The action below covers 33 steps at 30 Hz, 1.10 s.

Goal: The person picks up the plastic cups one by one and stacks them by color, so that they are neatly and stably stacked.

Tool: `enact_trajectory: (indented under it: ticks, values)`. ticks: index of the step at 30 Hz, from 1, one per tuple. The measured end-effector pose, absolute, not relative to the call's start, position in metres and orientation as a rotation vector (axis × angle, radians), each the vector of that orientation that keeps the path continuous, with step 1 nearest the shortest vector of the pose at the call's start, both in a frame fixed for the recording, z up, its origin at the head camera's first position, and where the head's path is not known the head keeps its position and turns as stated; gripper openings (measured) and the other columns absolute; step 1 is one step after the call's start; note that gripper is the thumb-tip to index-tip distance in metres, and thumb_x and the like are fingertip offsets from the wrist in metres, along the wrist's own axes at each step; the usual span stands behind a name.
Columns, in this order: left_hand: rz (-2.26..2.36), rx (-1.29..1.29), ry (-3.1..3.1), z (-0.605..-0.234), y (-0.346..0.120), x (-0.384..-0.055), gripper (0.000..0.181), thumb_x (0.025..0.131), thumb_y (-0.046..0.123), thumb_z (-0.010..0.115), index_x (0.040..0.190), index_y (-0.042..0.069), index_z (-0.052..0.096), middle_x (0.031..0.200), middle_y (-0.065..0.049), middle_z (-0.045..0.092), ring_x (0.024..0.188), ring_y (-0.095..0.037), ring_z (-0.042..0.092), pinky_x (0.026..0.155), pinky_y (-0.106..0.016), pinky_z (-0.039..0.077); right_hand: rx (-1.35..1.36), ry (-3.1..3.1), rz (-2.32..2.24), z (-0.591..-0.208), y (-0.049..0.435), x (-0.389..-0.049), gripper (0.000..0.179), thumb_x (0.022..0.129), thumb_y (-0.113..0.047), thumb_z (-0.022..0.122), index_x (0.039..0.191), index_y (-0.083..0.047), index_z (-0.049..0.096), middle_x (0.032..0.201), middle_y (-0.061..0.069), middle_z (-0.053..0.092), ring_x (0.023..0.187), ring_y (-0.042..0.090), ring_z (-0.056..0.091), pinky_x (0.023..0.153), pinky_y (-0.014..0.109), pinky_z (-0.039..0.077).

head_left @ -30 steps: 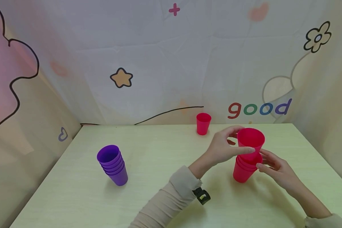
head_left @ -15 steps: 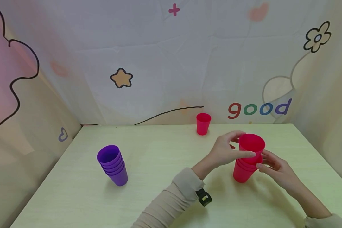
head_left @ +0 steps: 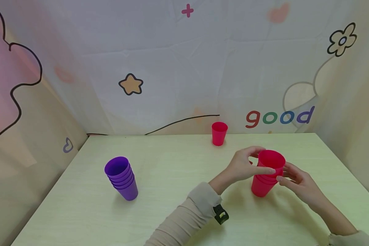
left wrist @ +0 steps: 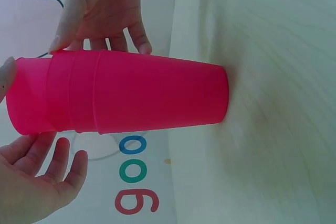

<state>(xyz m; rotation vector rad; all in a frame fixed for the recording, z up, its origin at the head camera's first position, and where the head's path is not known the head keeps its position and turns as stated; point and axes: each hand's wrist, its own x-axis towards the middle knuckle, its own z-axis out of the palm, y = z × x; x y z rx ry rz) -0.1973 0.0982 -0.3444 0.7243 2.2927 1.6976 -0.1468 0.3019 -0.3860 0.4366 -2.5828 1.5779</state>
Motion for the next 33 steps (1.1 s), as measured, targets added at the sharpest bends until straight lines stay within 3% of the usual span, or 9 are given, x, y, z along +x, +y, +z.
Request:
enact_trajectory:
  ticks: [9, 22, 33]
  values:
    - [1.63, 0.754, 2.304, -0.355, 0.1, -0.201, 0.056, 0.069, 0.025, 0.078, 0.12, 0.023, 0.054, 0.106, 0.018, 0.055, 0.098, -0.004, 0.049, 0.067, -0.019, 0.047, 0.443, -2.588, 1.575, -0.387, 0.303, -0.146, 0.05, 0.089, -0.007, 0.056, 0.134, 0.001, 0.035, 0.111, -0.024, 0.05, 0.093, -0.001, 0.054, 0.071, 0.025, 0.052]
    - [1.613, 0.755, 2.296, -0.357, 0.099, -0.201, 0.053, 0.07, 0.024, 0.078, 0.118, 0.023, 0.056, 0.104, 0.018, 0.055, 0.092, 0.001, 0.048, 0.067, -0.019, 0.047, 0.437, -2.606, 1.514, -0.385, 0.302, -0.146, 0.051, 0.089, -0.01, 0.058, 0.134, 0.0, 0.036, 0.109, -0.024, 0.051, 0.091, 0.004, 0.056, 0.072, 0.025, 0.052]
    - [1.572, 0.795, 2.362, -0.359, 0.09, -0.2, 0.065, 0.069, 0.026, 0.078, 0.127, 0.021, 0.049, 0.114, 0.014, 0.054, 0.097, 0.0, 0.048, 0.07, -0.018, 0.046, 0.439, -2.589, 1.483, -0.379, 0.303, -0.148, 0.056, 0.09, -0.01, 0.056, 0.14, -0.01, 0.033, 0.115, -0.026, 0.046, 0.095, -0.005, 0.052, 0.072, 0.023, 0.051]
